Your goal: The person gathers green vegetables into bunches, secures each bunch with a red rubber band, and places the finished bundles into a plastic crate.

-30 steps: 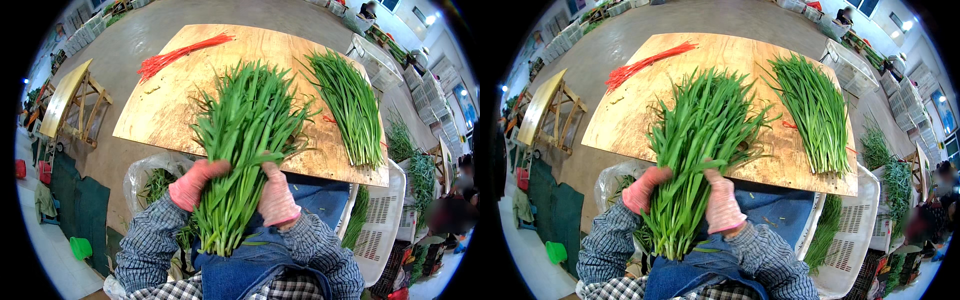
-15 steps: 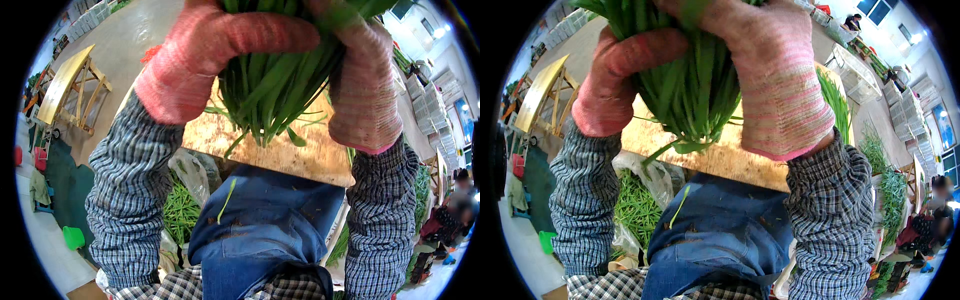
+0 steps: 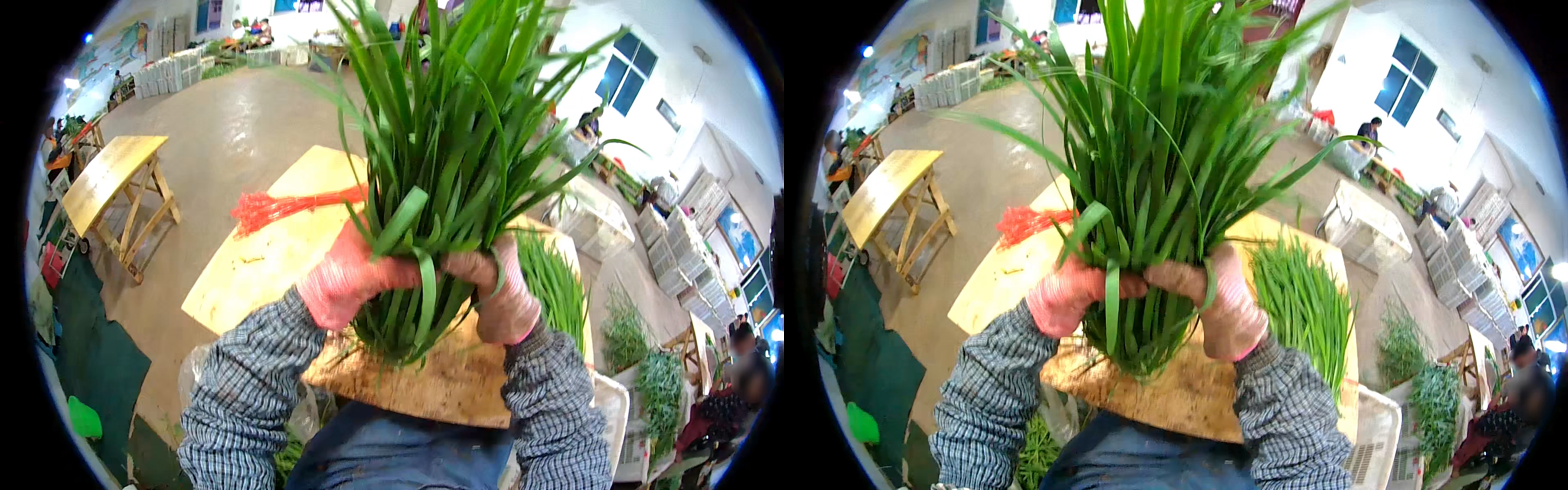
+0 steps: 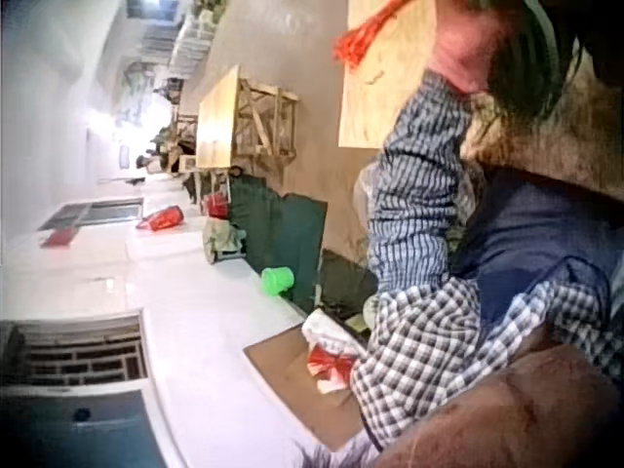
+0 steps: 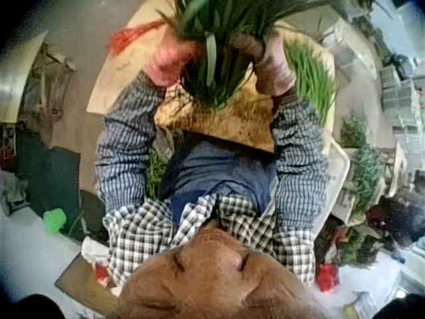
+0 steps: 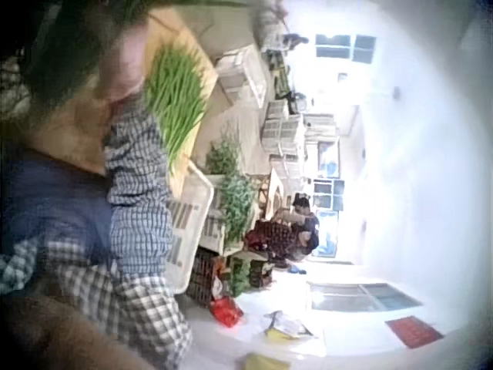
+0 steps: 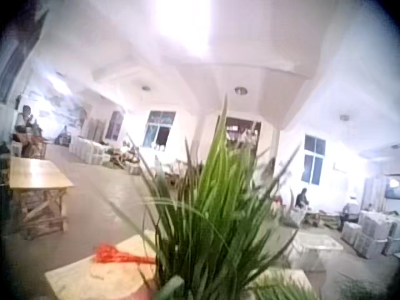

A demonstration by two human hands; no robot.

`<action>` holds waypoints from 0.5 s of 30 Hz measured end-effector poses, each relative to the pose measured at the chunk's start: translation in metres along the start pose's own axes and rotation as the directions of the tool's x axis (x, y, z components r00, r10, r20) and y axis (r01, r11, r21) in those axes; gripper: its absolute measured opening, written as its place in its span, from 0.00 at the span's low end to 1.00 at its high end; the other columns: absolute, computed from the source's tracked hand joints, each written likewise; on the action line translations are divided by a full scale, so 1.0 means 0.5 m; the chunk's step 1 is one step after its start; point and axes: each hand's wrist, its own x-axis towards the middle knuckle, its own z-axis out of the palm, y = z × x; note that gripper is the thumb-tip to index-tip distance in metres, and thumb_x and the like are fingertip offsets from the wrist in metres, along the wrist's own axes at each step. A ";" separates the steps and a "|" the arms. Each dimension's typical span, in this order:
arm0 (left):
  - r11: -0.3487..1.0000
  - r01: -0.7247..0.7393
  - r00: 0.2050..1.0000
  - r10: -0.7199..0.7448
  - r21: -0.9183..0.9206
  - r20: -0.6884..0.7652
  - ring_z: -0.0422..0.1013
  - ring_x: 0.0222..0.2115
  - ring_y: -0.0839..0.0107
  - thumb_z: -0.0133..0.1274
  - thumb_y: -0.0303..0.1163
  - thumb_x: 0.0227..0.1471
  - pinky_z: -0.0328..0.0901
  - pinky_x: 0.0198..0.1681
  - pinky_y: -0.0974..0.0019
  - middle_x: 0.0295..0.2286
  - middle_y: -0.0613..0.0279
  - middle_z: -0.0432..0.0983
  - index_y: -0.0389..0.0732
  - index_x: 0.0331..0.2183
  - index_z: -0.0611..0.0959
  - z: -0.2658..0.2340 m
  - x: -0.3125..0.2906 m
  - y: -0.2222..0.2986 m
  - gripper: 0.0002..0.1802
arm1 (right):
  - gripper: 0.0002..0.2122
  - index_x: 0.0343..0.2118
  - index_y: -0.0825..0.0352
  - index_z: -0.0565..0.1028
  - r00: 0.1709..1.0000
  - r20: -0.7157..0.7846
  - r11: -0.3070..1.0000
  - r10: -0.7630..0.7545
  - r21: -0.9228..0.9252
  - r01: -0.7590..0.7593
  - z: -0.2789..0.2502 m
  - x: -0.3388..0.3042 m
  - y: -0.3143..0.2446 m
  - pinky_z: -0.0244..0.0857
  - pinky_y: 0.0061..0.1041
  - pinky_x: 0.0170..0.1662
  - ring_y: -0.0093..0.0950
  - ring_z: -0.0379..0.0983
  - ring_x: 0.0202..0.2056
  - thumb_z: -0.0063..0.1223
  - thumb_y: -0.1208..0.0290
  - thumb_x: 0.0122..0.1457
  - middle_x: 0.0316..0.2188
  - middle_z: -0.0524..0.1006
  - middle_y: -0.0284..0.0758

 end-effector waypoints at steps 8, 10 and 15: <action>0.880 -0.256 0.962 0.272 0.401 0.018 0.67 0.44 0.72 0.63 0.27 0.38 0.62 0.48 0.66 0.41 0.62 0.73 0.39 0.45 0.74 0.000 0.010 0.020 0.28 | 0.30 0.50 0.65 0.66 0.999 0.049 0.999 -0.020 0.037 0.018 0.009 0.012 -0.019 0.62 0.28 0.50 0.28 0.67 0.46 0.64 0.80 0.39 0.44 0.72 0.34; 0.890 -0.286 0.958 0.256 0.354 0.131 0.67 0.44 0.72 0.64 0.25 0.36 0.62 0.49 0.66 0.41 0.63 0.73 0.39 0.46 0.72 -0.012 0.026 0.026 0.31 | 0.28 0.47 0.66 0.68 0.995 0.094 0.992 -0.031 0.122 0.019 -0.008 0.023 -0.026 0.64 0.28 0.48 0.29 0.69 0.43 0.65 0.80 0.39 0.40 0.74 0.33; 0.988 0.034 0.994 -0.018 0.148 -0.107 0.68 0.41 0.73 0.67 0.28 0.32 0.64 0.47 0.67 0.40 0.62 0.73 0.38 0.48 0.71 0.001 0.029 0.025 0.37 | 0.24 0.43 0.64 0.69 0.999 0.044 0.994 -0.010 0.107 0.005 -0.005 0.027 -0.039 0.66 0.29 0.42 0.30 0.71 0.39 0.62 0.74 0.39 0.37 0.73 0.33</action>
